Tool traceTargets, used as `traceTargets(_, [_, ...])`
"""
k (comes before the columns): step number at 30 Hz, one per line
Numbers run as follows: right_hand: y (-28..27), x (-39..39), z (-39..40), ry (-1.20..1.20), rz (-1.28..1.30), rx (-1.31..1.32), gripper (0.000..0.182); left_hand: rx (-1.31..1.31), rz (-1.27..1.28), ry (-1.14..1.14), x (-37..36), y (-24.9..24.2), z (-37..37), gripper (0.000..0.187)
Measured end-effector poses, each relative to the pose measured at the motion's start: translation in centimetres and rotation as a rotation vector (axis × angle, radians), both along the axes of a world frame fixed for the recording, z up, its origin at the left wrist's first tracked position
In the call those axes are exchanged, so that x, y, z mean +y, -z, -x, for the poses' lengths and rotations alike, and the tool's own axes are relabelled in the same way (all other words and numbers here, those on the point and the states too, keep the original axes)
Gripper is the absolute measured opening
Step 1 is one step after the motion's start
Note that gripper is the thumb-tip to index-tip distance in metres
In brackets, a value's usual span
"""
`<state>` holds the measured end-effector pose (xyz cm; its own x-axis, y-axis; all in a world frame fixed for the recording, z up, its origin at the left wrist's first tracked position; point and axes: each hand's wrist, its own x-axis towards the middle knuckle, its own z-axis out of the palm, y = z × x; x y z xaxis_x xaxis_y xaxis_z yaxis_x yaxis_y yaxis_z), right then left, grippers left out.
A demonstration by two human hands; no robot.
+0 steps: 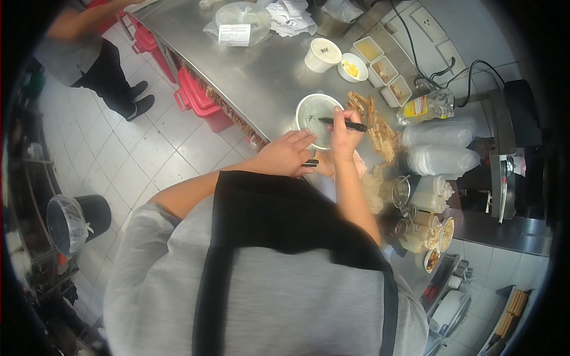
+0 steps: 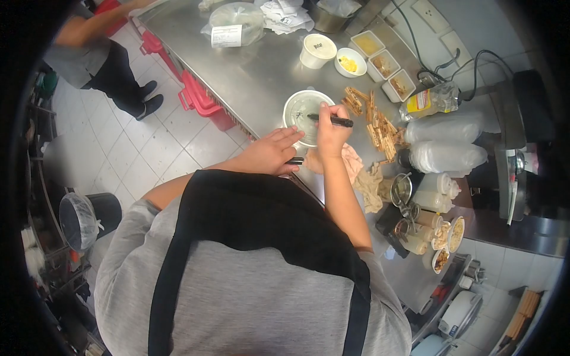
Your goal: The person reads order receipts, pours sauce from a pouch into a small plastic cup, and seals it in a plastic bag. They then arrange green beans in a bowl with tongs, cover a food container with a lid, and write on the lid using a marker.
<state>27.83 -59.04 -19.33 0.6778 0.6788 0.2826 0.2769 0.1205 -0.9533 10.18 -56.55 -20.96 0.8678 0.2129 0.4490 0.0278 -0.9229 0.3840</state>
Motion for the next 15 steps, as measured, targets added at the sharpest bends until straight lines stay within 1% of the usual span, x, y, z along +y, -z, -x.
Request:
traceTargets(2, [-0.37, -0.07, 0.2, -0.025, 0.01, 0.066, 0.023, -0.013, 0.014, -0.003, 0.01, -0.02, -0.01, 0.038])
traceTargets(5, [-0.24, 0.21, 0.13, 0.055, 0.008, 0.004, 0.024, -0.009, 0.021, -0.002, -0.04, -0.08, 0.04, 0.039])
traceTargets(8, [0.31, 0.17, -0.2, 0.001, -0.006, 0.006, 0.024, 0.003, 0.012, -0.005, -0.02, -0.19, 0.05, 0.04])
traceTargets(11, [0.48, 0.25, -0.3, 0.058, -0.026, 0.011, 0.023, 0.028, -0.006, 0.0, 0.08, -0.27, 0.13, 0.044])
traceTargets(15, [-0.35, -0.14, 0.24, 0.033, -0.054, 0.063, 0.024, 0.026, -0.008, 0.001, 0.1, -0.01, 0.06, 0.043])
